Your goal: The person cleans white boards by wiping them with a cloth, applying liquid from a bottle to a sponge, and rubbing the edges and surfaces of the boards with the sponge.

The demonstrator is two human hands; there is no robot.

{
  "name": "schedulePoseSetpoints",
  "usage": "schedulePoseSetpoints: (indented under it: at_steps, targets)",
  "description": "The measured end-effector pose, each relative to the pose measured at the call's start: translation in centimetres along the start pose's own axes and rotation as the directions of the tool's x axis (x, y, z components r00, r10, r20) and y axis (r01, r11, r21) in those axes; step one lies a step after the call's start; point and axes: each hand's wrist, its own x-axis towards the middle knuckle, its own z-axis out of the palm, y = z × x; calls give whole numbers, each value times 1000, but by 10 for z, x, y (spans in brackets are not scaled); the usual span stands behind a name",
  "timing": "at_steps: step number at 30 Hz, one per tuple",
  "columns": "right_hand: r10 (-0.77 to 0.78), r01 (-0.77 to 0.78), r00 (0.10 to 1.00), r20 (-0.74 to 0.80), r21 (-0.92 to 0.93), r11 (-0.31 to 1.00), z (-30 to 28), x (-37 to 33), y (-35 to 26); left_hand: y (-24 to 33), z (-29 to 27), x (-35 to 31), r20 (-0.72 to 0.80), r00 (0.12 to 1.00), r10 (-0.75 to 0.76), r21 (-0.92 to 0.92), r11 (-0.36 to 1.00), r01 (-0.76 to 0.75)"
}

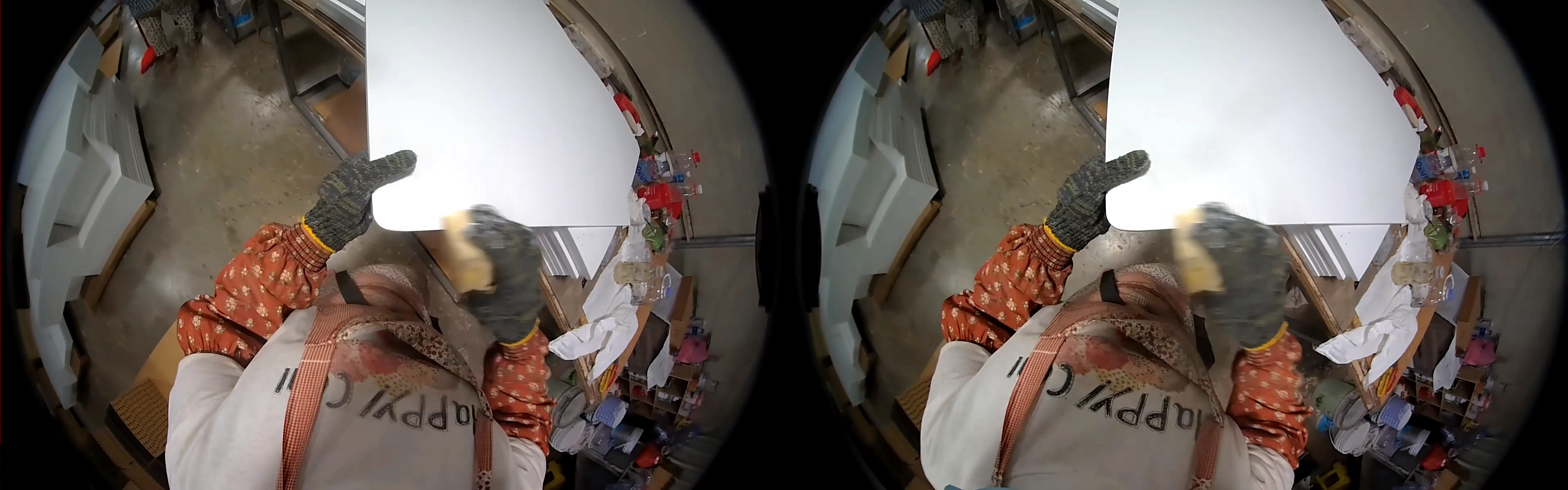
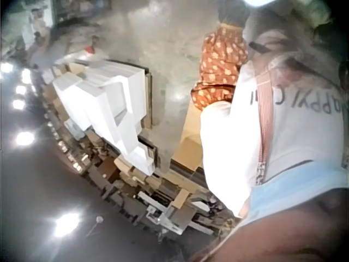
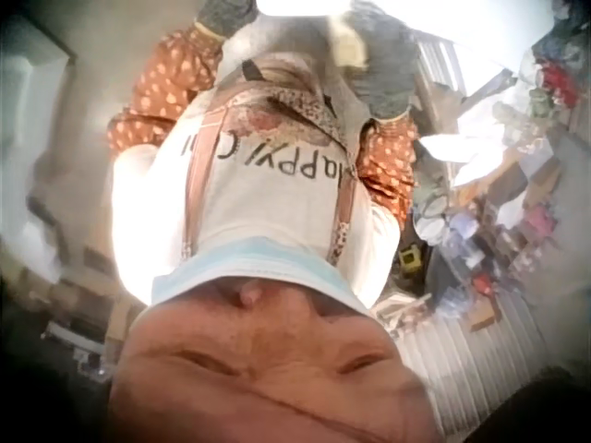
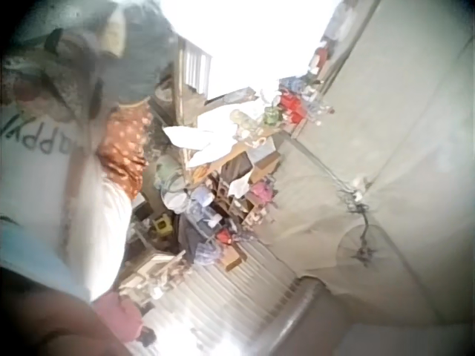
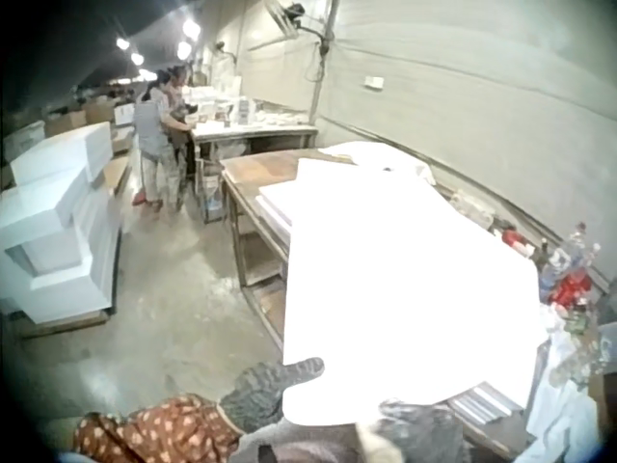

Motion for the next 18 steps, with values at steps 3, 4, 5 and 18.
schedulePoseSetpoints:
  at_steps: [3, 4, 5, 18]
  targets:
    - [539, -211, 838, -86, 859, 466, 42, -33, 19, 3, 7, 2, 222, 772, 596, 680, 473, -561]
    - [450, -162, 887, -102, 845, 509, 33, -36, 22, -1, 7, 6, 10, 949, 314, 369, 881, -296]
    - [361, -108, 925, -115, 833, 543, 12, -24, 10, -5, 6, 7, -44, 996, -76, -58, 996, 73]
    - [10, -15, 999, 39, 129, 992, -24, 33, -30, 5, 16, -7, 20, 984, 178, -86, 981, -175]
